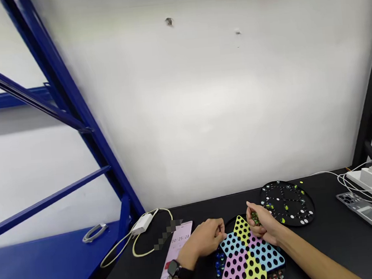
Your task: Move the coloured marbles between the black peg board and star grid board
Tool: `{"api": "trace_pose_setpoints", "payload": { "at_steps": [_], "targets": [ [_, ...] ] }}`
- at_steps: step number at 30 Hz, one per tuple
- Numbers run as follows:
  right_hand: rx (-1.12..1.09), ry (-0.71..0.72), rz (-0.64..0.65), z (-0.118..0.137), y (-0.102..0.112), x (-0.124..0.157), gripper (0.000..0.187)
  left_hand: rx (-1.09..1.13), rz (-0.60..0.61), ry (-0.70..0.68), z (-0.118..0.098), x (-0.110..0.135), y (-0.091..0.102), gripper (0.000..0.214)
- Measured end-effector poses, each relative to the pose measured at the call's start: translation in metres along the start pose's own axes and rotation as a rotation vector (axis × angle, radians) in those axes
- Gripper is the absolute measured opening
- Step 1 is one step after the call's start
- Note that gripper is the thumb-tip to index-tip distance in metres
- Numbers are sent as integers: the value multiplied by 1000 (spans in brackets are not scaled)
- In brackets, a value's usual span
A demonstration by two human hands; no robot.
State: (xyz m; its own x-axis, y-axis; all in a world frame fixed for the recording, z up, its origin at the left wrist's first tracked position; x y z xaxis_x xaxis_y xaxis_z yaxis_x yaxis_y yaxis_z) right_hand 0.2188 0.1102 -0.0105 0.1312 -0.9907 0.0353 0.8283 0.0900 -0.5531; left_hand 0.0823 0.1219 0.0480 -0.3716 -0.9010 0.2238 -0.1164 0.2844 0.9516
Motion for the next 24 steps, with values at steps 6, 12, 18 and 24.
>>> {"api": "trace_pose_setpoints", "payload": {
  "at_steps": [6,12,18,24],
  "targets": [
    [91,-16,72,1,-7,3,37,203,-82,3,-1,-1,10,16],
    [274,-16,132,-4,-19,7,45,276,-452,-179,-44,17,27,11],
    [321,-3,185,-6,-33,14,42,286,-664,-199,-55,29,25,5],
    [351,14,216,-2,-36,16,41,407,-622,-84,-44,28,32,8]
  ]
}}
Point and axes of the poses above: each hand's wrist, its own x-axis away from the middle knuckle, its own y-axis out of the back of the hand, z = x × y, the point moved 10 cm from there along -x, towards the middle knuckle, and after that the axes turned 13 degrees about y, right-handed, at the moved point
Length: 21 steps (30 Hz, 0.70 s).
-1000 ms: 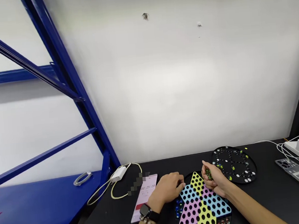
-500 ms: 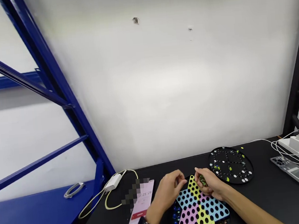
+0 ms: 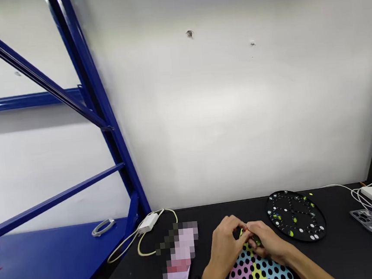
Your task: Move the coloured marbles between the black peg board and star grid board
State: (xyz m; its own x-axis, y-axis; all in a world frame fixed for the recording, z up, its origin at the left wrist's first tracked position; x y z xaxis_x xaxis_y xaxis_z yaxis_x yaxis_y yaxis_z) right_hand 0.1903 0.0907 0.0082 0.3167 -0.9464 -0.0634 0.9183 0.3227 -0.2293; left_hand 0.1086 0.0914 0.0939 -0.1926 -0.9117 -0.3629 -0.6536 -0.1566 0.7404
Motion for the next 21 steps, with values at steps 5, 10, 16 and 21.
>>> {"api": "trace_pose_setpoints", "payload": {
  "at_steps": [5,10,16,21],
  "targets": [
    [106,59,-8,-1,11,-8,46,30,43,52,2,-2,2,4],
    [835,363,-292,50,95,-5,37,0,238,98,12,1,-6,40],
    [1482,122,-317,42,178,10,23,-129,717,164,48,16,-31,98],
    [1618,110,-275,44,175,13,31,-143,726,185,65,12,-32,104]
  ]
}}
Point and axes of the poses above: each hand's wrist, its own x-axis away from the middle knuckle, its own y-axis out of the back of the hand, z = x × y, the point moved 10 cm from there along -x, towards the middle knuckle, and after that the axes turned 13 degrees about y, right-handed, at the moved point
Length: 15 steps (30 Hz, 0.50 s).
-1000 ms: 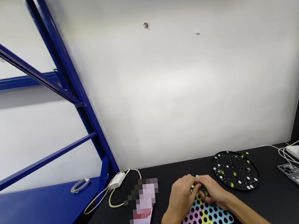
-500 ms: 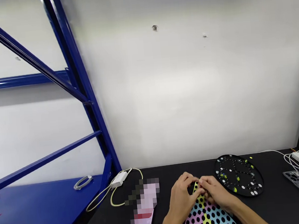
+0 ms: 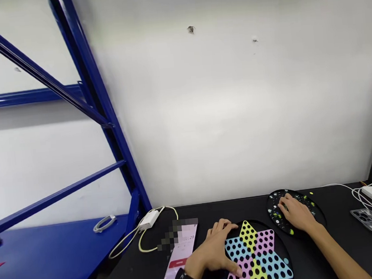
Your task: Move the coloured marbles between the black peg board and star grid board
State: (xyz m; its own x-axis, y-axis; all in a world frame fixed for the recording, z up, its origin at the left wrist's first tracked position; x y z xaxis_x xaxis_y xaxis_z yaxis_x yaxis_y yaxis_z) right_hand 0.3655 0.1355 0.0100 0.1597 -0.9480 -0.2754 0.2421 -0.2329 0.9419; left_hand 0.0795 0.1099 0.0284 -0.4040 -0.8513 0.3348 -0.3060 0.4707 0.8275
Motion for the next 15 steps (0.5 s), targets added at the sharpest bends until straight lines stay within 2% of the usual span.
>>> {"api": "trace_pose_setpoints", "payload": {
  "at_steps": [2,5,7,10,13,15],
  "targets": [
    [50,-29,-8,-2,4,-1,37,19,-98,16,1,-3,7,93],
    [93,-100,-35,-5,11,-2,42,18,-320,51,1,-3,24,67],
    [66,-111,-87,4,19,-2,42,-17,-451,79,0,0,34,52],
    [-96,12,-112,50,22,-2,46,-75,-510,108,0,1,35,34],
    [-245,208,-6,113,10,5,52,-124,-484,122,1,-1,27,27],
    [-288,279,79,142,-3,13,57,-178,-497,119,0,-1,24,26]
  ]
}}
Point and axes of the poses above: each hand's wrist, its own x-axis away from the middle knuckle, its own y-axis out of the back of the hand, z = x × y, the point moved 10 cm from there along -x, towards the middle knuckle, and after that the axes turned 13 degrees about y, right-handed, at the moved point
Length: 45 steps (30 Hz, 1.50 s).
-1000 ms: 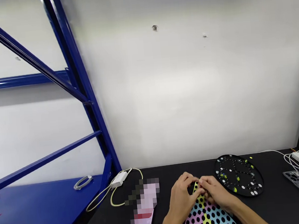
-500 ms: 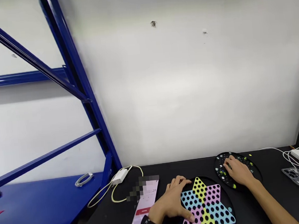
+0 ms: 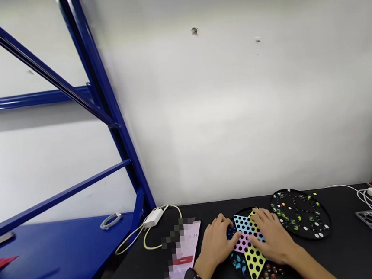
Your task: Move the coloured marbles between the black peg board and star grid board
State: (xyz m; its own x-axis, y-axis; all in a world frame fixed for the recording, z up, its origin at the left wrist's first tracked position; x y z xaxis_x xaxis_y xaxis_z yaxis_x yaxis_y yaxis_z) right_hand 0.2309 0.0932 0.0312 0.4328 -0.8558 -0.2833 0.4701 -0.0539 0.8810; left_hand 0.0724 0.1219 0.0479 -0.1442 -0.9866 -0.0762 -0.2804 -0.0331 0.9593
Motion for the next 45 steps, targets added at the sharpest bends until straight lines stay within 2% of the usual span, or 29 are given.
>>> {"api": "trace_pose_setpoints", "payload": {
  "at_steps": [2,4,14,19,24,34,41,43,45],
  "targets": [
    [-27,-4,43,9,-12,1,59,-49,-22,-15,-3,1,-1,26],
    [-41,-32,53,7,-16,2,59,-82,-25,-17,-6,1,-3,27],
    [-31,-47,72,5,-11,2,56,-213,54,-40,-8,-11,-26,34],
    [-33,-34,50,5,-10,1,53,-209,85,-72,-7,-13,-29,42],
    [-32,-19,35,8,-7,1,48,-201,78,-50,-5,-16,-25,45],
    [-77,-43,30,7,-3,0,43,-115,-27,22,4,-19,-9,53],
    [-76,-41,5,6,-4,2,39,-25,-73,-32,1,-19,-4,42],
    [-108,-33,-31,7,0,2,36,15,-111,-42,-1,-17,3,44],
    [-172,-18,-122,10,10,1,31,71,-170,-45,-6,-14,11,49]
  ]
}}
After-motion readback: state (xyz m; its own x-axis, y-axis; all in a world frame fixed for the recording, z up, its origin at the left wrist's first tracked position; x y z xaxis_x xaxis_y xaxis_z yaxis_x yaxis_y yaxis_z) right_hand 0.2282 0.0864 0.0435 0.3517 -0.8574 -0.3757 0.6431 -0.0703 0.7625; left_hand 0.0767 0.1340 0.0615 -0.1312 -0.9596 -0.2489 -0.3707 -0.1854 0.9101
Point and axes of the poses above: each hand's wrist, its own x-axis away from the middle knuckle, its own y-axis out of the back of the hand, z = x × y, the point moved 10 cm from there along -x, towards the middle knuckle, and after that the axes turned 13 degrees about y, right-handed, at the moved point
